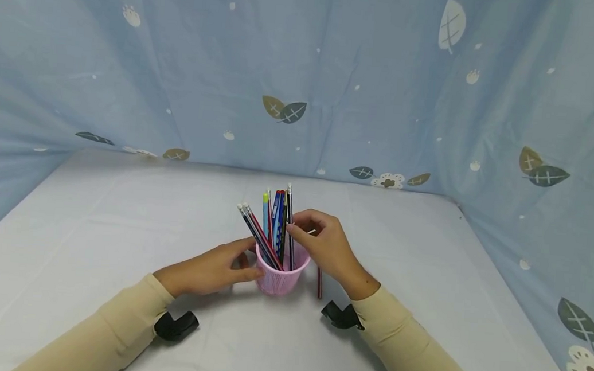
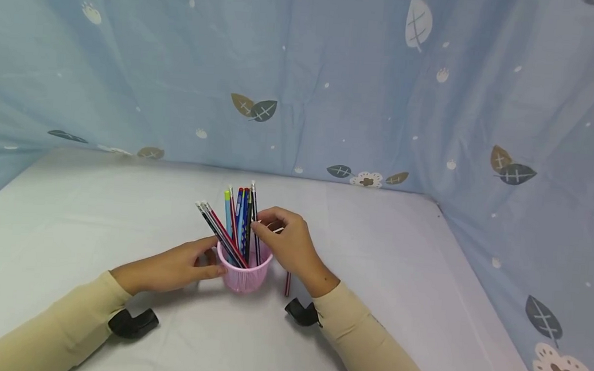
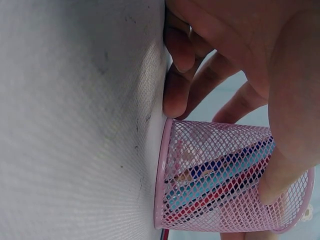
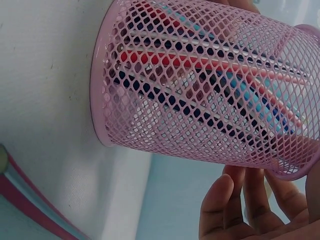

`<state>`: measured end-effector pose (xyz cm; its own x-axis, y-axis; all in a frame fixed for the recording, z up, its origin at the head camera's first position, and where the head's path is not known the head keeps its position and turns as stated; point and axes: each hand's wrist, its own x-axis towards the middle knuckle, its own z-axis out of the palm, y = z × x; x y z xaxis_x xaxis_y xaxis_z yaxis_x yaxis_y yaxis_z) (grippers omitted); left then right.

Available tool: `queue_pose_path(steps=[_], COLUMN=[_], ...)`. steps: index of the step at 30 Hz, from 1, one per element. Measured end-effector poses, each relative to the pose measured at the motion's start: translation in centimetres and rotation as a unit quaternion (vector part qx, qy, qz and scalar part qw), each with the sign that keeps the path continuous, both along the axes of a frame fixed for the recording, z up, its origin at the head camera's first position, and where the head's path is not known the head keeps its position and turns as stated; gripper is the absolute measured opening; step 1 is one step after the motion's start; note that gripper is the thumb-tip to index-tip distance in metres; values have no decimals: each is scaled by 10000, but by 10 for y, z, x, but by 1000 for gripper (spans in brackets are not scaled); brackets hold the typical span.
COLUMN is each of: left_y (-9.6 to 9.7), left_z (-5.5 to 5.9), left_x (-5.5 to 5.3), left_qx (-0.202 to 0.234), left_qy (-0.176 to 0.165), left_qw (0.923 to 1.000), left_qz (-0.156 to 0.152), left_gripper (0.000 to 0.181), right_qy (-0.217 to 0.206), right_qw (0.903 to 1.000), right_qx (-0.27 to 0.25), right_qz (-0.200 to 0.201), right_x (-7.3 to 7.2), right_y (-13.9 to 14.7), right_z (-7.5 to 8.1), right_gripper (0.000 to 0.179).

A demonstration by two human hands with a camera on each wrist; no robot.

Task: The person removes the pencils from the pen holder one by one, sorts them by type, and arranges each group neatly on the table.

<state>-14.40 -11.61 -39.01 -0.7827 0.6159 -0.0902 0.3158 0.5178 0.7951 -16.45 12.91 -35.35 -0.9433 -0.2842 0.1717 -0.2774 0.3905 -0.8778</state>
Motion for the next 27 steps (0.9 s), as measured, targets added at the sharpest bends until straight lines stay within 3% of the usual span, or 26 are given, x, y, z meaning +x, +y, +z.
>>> queue_pose_path(steps=[16, 27], left_y=[-3, -1], left_z=[2, 3], left_x=[3, 0], left_qx=[-19, 34], left_qy=[-31, 33], left_qw=[10000, 10000], left_qz=[13, -1], left_gripper=[71, 66], right_qy=[106, 490], right_qw=[9999, 9987], right_qx=[99, 171], right_qz=[1, -5], right_x=[1, -1], right_y=[-3, 2], right_z=[-1, 2], right_gripper=[16, 14])
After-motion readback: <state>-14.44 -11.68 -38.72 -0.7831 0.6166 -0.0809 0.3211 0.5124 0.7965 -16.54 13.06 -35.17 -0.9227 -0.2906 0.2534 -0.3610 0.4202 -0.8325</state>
